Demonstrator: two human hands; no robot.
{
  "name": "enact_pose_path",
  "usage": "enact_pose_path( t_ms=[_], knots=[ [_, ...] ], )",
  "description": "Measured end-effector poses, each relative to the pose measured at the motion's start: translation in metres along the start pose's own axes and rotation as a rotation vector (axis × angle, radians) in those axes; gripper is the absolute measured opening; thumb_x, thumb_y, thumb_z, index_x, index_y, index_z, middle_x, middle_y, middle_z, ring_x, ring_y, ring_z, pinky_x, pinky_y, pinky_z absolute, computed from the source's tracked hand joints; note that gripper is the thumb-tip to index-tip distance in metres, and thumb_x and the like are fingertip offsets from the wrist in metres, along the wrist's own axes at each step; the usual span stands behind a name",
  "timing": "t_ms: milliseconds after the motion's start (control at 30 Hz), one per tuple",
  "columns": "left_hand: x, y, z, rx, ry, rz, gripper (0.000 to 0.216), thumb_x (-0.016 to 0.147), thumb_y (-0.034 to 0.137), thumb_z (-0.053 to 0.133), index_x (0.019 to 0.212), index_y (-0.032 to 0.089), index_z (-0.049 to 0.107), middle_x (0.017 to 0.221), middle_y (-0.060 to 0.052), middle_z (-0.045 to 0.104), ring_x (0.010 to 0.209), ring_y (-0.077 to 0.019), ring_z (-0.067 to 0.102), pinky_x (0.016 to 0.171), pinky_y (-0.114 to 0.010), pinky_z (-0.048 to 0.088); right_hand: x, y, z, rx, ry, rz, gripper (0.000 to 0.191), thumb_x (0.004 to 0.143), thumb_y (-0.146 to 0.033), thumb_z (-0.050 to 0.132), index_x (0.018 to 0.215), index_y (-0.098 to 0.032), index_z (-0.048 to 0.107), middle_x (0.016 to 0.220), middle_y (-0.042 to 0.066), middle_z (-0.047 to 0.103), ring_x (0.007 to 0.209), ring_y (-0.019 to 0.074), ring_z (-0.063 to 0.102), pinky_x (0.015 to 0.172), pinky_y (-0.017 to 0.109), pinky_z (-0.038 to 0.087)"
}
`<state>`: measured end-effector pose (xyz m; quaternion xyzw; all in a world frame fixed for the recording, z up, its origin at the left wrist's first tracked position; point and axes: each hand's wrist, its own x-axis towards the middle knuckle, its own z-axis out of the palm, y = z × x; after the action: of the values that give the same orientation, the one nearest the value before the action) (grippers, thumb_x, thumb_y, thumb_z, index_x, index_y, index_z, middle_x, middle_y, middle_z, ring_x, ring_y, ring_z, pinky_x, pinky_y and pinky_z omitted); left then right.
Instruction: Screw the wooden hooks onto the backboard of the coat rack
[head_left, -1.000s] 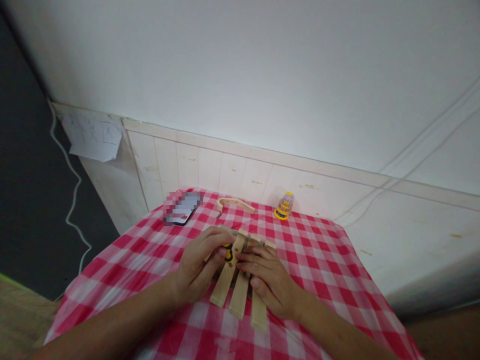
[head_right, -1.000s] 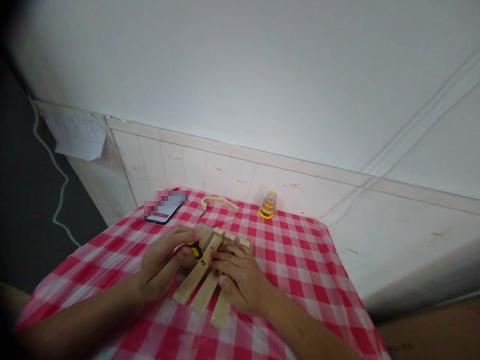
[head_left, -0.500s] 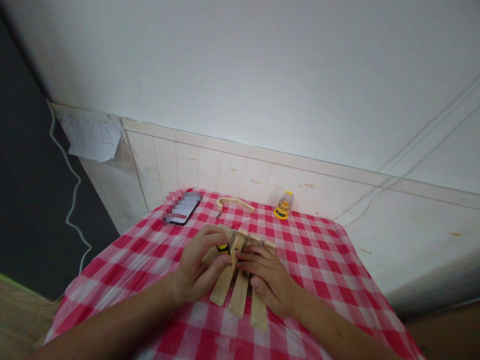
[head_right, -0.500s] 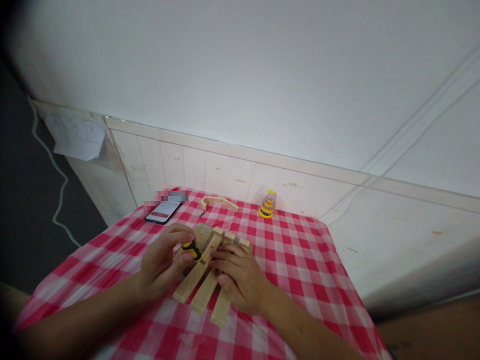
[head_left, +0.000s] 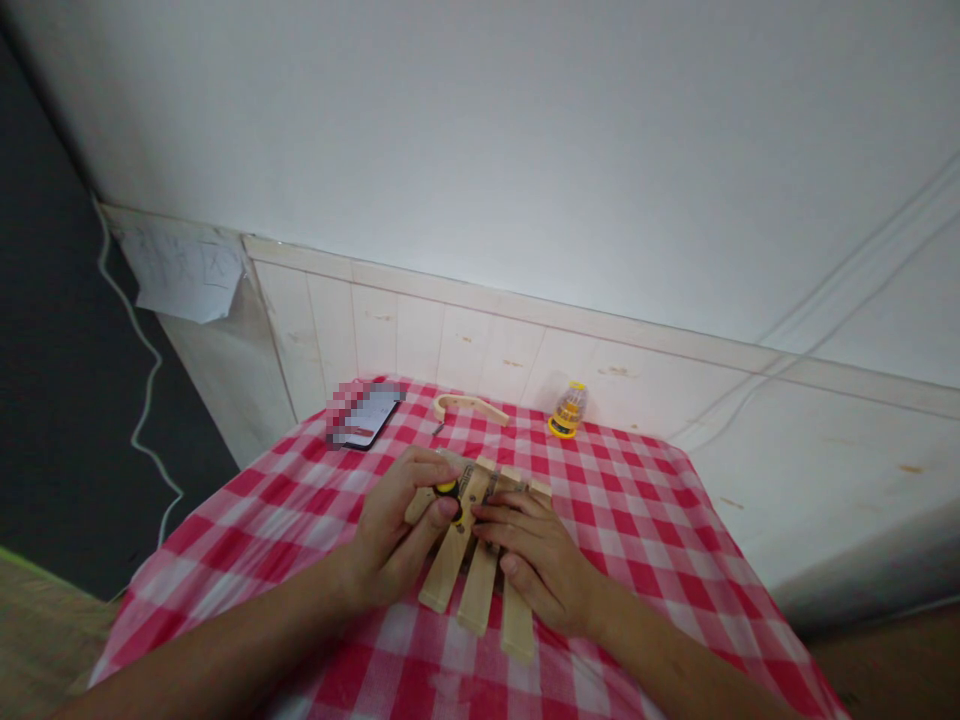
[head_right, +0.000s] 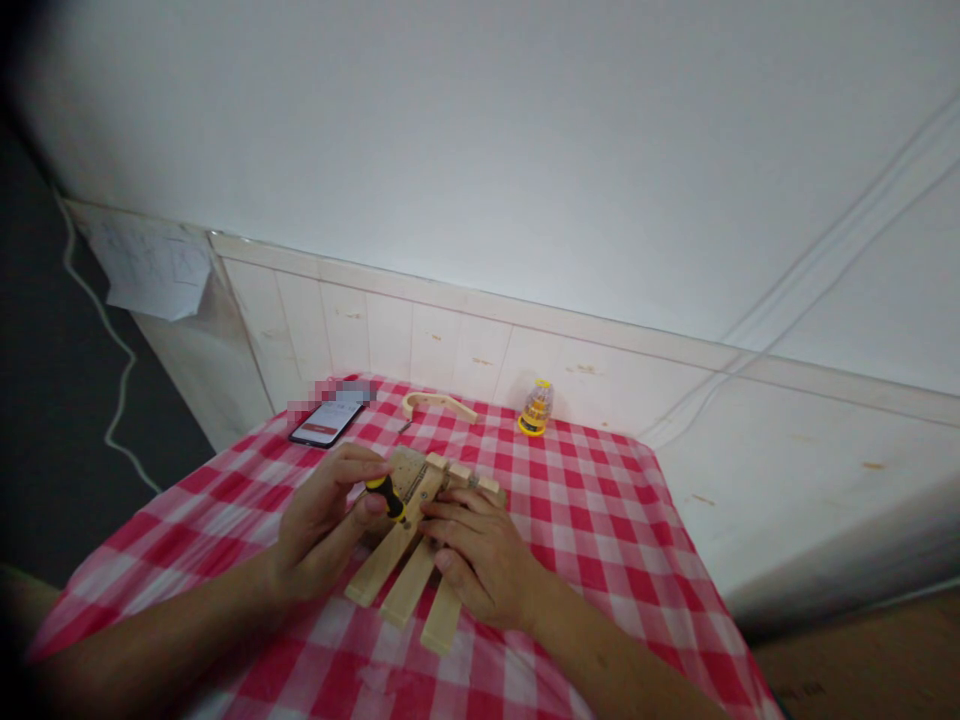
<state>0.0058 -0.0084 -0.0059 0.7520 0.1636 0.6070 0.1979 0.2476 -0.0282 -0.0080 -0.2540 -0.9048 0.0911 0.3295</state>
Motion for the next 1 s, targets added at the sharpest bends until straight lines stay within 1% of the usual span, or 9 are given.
enact_pose_path(
  t_ms=[267,533,633,767,867,1000],
  knots=[
    [-0.001,0.0,0.001,-0.084,-0.029,-0.051,0.035,0.101,0.01,0.05,0.133,0.023,0.059,0.112,-0.01,0.062,0.104,-0.0222,0.06,0.085,-0.037,0.052,0.0,-0.001,0.0,0.006,-0.001,-0.004,0.036,0.109,-0.036,0.039,0.13,-0.022,0.064,0.13,0.01,0.073,0.127,0.0262,0.061,0.106,0.049,0.049],
    [-0.001,0.002,0.0,-0.063,-0.077,0.005,0.037,0.101,0.008,0.047,0.134,0.021,0.058,0.119,-0.012,0.064,0.113,-0.0234,0.06,0.092,-0.037,0.053,0.0,0.001,0.001,0.004,0.0,-0.01,0.038,0.11,-0.038,0.036,0.13,-0.022,0.063,0.13,0.009,0.073,0.128,0.0256,0.06,0.106,0.048,0.049],
    [0.003,0.005,0.0,-0.008,-0.079,0.07,0.035,0.1,0.008,0.05,0.131,0.019,0.059,0.115,-0.011,0.063,0.109,-0.023,0.06,0.089,-0.036,0.054,0.0,0.0,0.0,0.004,-0.001,-0.01,0.038,0.11,-0.037,0.036,0.13,-0.021,0.063,0.129,0.009,0.073,0.127,0.0252,0.06,0.107,0.048,0.048],
    [0.008,0.006,0.002,0.125,0.0,0.115,0.03,0.094,0.013,0.066,0.122,0.02,0.062,0.105,-0.007,0.06,0.095,-0.0196,0.058,0.08,-0.031,0.054,0.0,-0.001,0.0,0.002,0.005,-0.006,0.037,0.11,-0.037,0.037,0.129,-0.021,0.064,0.127,0.009,0.073,0.127,0.0248,0.06,0.107,0.047,0.049],
    [0.011,0.007,0.004,0.142,0.024,0.112,0.028,0.094,0.011,0.067,0.12,0.022,0.063,0.1,-0.005,0.059,0.09,-0.0178,0.058,0.075,-0.029,0.053,0.0,-0.001,0.0,-0.004,0.013,-0.009,0.037,0.11,-0.037,0.037,0.128,-0.021,0.064,0.126,0.009,0.074,0.126,0.025,0.061,0.106,0.047,0.049],
    [0.013,0.007,0.005,0.14,0.037,0.125,0.029,0.095,0.01,0.065,0.12,0.022,0.062,0.097,-0.005,0.06,0.089,-0.0178,0.058,0.073,-0.029,0.053,0.0,-0.001,0.0,-0.01,0.011,-0.008,0.036,0.109,-0.037,0.037,0.128,-0.021,0.064,0.126,0.009,0.074,0.126,0.0253,0.061,0.106,0.047,0.05]
  ],
)
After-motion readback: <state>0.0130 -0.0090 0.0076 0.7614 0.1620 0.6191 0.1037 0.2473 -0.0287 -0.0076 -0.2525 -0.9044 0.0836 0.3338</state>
